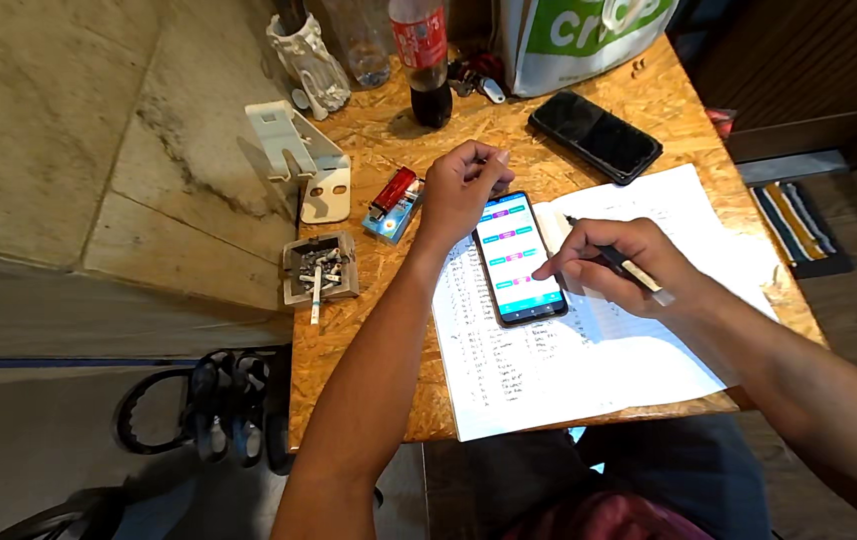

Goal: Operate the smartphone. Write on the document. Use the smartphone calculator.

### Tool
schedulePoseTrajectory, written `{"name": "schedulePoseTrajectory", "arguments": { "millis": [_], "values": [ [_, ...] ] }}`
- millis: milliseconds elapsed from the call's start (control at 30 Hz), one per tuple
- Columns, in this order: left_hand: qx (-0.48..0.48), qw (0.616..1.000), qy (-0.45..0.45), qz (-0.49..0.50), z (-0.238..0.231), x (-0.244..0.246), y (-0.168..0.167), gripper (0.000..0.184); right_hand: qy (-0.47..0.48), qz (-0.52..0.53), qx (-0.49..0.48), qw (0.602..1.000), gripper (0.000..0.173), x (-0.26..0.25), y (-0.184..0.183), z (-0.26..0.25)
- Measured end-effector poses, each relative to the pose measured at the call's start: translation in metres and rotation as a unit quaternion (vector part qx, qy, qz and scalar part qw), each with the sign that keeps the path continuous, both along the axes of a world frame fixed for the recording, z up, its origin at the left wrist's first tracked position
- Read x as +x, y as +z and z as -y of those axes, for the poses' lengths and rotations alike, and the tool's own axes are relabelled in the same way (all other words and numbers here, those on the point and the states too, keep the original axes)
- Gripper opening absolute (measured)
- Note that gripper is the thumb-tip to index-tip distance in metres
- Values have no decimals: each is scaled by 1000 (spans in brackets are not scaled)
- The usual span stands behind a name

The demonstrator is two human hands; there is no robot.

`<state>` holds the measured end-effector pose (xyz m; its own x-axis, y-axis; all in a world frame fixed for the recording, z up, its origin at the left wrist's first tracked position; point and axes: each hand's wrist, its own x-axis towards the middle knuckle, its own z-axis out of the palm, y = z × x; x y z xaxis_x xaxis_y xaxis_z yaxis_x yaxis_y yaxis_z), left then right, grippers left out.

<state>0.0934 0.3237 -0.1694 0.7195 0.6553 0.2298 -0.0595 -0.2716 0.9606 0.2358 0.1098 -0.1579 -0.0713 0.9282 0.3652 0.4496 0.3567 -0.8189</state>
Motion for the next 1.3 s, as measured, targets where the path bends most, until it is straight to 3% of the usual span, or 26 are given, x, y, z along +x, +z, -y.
{"name": "schedulePoseTrajectory", "arguments": {
  "millis": [333, 600, 800, 1067, 1300],
  "values": [
    [0, 1000, -3, 5, -1, 0, -2, 18, 14, 13, 1, 1000, 12, 1, -1, 0],
    [-8, 1000, -6, 3, -1, 0, -1, 19, -70, 47, -13, 996, 11, -1, 1, -1],
    [-6, 1000, -3, 5, 0, 0, -1, 19, -13, 21, -8, 1000, 11, -1, 1, -1],
    [1, 1000, -2, 2, 0, 0, 0, 18, -81, 46, -9, 996, 11, -2, 2, -1],
    [-1, 1000, -3, 6, -1, 0, -1, 18, -51, 21, 7, 998, 12, -2, 3, 0]
  ]
}}
